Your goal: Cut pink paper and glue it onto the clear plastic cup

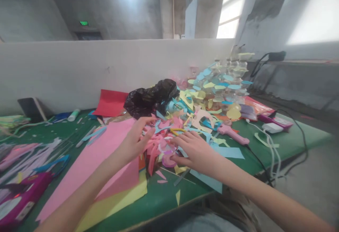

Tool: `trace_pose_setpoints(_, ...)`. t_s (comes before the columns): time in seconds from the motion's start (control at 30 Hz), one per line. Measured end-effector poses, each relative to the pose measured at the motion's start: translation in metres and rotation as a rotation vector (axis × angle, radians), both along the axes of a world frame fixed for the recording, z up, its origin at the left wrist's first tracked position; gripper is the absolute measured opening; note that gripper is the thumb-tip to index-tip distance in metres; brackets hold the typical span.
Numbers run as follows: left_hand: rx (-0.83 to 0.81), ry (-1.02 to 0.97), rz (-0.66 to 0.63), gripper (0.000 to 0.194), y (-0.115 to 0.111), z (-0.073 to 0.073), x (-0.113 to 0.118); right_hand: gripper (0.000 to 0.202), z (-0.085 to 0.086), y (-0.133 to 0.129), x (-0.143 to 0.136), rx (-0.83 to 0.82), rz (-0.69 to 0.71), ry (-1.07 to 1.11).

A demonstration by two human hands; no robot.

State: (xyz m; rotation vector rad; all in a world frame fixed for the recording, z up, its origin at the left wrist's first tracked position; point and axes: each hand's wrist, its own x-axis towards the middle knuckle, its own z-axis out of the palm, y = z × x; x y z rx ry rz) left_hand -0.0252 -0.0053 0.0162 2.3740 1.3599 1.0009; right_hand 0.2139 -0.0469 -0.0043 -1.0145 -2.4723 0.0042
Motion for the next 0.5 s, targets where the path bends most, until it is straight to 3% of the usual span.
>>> trace_pose_setpoints(0.1, -0.047, -0.043, -0.036, 0.039, -0.01, -0.012, -0.006, 0.056, 0.009, -0.008, 0.007, -0.021, -0.023, -0.03)
trace_pose_setpoints(0.2, -0.146, -0.041, -0.096, 0.051, -0.012, -0.024, -0.012, 0.058, 0.014, -0.014, 0.03, -0.008, -0.139, -0.071)
trace_pose_setpoints(0.33, -0.353, 0.054, -0.249, 0.075, -0.017, -0.028, -0.014, 0.044, 0.004, -0.009, 0.089, 0.07, -0.458, -0.264)
trace_pose_setpoints(0.5, -0.388, 0.052, -0.22, 0.082, -0.024, -0.027, -0.002, 0.04, -0.019, 0.008, 0.148, 0.074, -0.822, -0.469)
